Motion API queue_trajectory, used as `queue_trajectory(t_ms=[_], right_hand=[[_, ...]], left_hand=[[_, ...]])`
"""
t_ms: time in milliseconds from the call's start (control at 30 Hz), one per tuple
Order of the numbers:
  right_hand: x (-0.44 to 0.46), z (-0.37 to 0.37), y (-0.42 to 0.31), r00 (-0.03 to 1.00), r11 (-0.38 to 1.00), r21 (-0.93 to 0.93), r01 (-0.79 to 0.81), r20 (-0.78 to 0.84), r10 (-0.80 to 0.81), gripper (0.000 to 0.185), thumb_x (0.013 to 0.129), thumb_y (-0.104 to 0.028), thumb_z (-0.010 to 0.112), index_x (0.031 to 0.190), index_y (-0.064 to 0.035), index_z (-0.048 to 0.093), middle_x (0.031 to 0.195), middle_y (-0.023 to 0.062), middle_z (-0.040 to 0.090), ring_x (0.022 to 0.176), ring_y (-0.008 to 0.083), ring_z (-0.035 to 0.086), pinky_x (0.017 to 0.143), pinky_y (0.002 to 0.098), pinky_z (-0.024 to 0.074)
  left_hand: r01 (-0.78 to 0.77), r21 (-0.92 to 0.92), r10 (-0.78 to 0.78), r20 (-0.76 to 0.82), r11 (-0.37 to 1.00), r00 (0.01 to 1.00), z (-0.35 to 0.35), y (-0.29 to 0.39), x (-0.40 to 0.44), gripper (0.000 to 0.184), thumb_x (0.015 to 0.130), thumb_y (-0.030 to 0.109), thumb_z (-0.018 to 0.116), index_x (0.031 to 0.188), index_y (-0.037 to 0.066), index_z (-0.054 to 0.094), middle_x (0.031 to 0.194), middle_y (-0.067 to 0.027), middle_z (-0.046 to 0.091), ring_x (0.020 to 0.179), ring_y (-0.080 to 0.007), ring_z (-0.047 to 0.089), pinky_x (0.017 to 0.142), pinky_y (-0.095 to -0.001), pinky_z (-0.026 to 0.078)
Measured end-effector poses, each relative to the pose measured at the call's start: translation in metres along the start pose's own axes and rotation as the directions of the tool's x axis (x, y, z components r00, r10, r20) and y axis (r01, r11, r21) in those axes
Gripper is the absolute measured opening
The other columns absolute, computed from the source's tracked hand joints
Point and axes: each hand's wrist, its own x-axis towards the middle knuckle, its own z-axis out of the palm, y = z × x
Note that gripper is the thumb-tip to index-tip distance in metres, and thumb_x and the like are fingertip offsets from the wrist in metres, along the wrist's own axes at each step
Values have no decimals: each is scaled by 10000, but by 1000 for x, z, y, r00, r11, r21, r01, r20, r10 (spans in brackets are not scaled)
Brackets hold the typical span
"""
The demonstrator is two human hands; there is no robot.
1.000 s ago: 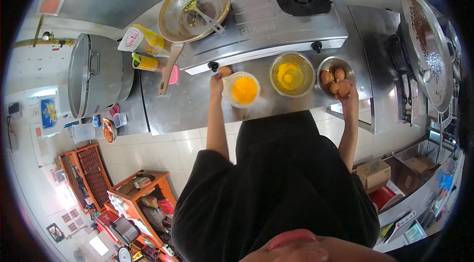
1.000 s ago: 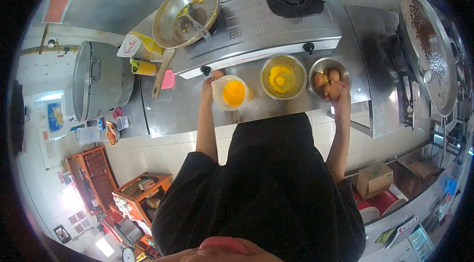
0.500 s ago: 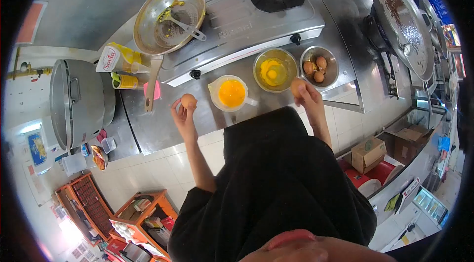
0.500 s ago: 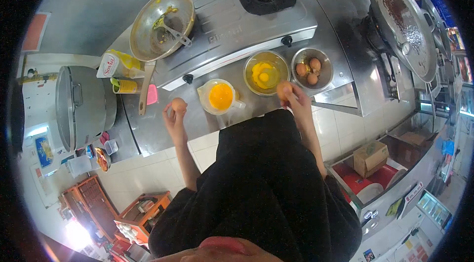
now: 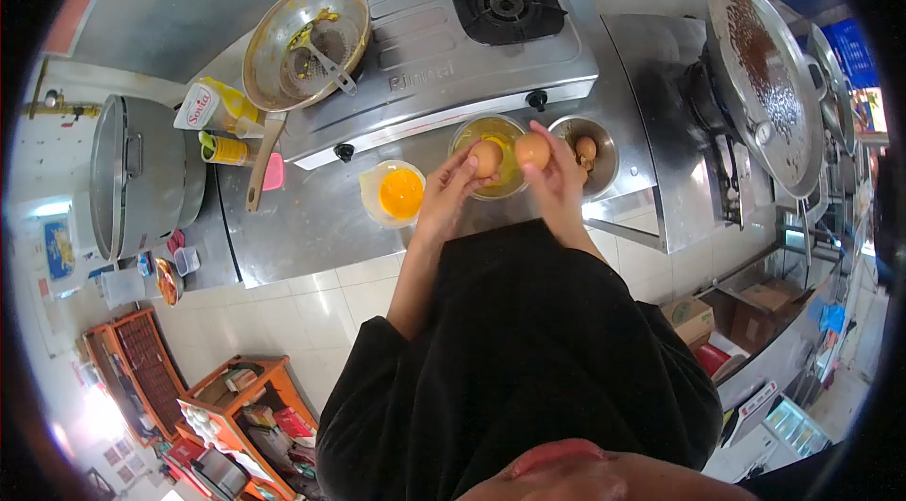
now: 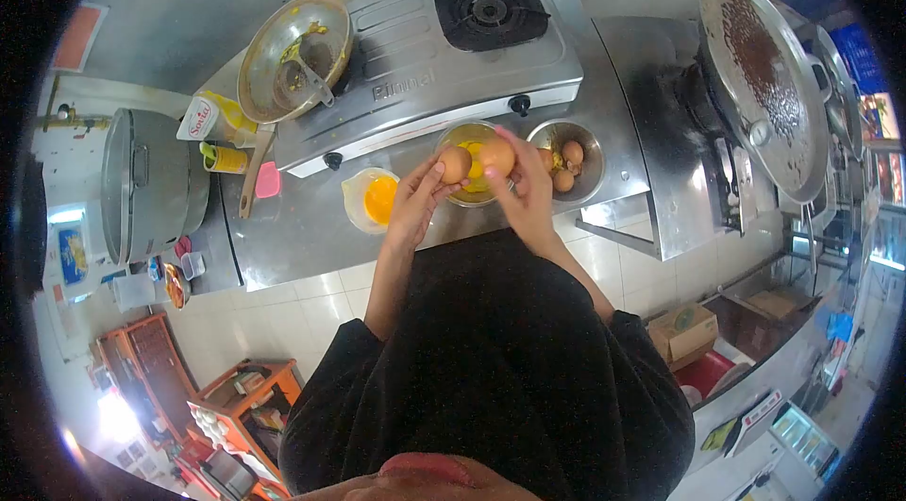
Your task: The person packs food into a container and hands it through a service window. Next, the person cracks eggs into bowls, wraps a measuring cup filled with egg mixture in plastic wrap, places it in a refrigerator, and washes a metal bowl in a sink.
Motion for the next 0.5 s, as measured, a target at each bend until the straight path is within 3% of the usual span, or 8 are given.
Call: queue_trajectory(t_ms=[33, 67, 100, 167, 200, 333, 433, 500], right_hand=[[1, -6, 9, 955, 884, 368, -289, 43, 294, 484, 869, -170, 647, 1307, -34, 494, 986, 56, 562, 730, 110, 523, 634, 212, 434], [7, -13, 17, 902, 777, 463, -426, 146, 407, 356, 924, -233, 579, 1222, -43, 540, 918, 22, 544, 642, 76, 470, 580, 197, 389], [9, -21, 26, 900, 776, 462, -429, 149, 409, 356, 924, -233, 579, 1222, -43, 540, 918, 22, 544, 642, 76, 470, 580, 197, 389], [14, -33, 38, 726, 487, 538, -687, 489, 484, 322, 952, -301, 514, 1112, -25, 555, 850, 19, 525, 641, 87, 439, 560, 202, 338], [16, -34, 38, 663, 412, 523, -746, 536, 522, 253, 951, -288, 529, 1043, -52, 533, 845, 25, 513, 631, 88, 442, 552, 205, 340], [18, -36, 37, 672, 393, 546, -740, 583, 456, 242, 938, -249, 571, 1074, -61, 499, 852, 38, 525, 619, 90, 479, 531, 203, 373], [21, -41, 45, 681, 446, 515, -732, 578, 450, 268, 906, -182, 625, 1091, -61, 473, 915, 50, 532, 662, 98, 533, 554, 204, 417], [17, -39, 59, 799, 748, 385, -540, 513, 313, 293, 864, -79, 652, 1099, -54, 478, 983, 51, 530, 710, 99, 568, 588, 212, 456]], left_hand=[[-3, -2, 3, -12, 1000, 1000, 3, -1, 1, 458, 932, 185, 574, 1328, -15, 458, 1159, -131, 595, 1010, -189, 612, 847, -282, 504], [-49, 72, 51, -18, 996, 999, 6, -2, 1, 442, 925, 179, 579, 1320, 12, 473, 1154, -121, 593, 1020, -181, 599, 834, -273, 499], [-94, 148, 97, -17, 985, 995, 10, -4, 2, 428, 917, 173, 583, 1312, 39, 489, 1150, -110, 592, 1031, -173, 586, 821, -264, 494], [-126, 248, 121, 32, 961, 992, 8, -13, 9, 405, 896, 162, 607, 1275, 46, 520, 1149, -103, 589, 1027, -168, 577, 824, -262, 484], [-162, 344, 142, 82, 925, 986, 7, -16, 13, 384, 875, 152, 631, 1237, 54, 551, 1148, -96, 586, 1024, -163, 569, 827, -259, 474], [-280, 591, 220, 173, 756, 960, 15, -15, 19, 355, 834, 162, 686, 1150, 23, 601, 1109, -88, 608, 989, -154, 569, 830, -265, 467], [-146, 605, 134, 65, 782, 989, 19, -12, 21, 339, 793, 168, 730, 1071, 4, 630, 1036, -86, 637, 944, -157, 590, 827, -272, 473], [-221, 689, 239, 72, 690, 968, 19, -15, 23, 347, 770, 199, 752, 1032, 4, 634, 952, -89, 663, 879, -161, 618, 800, -283, 486]])
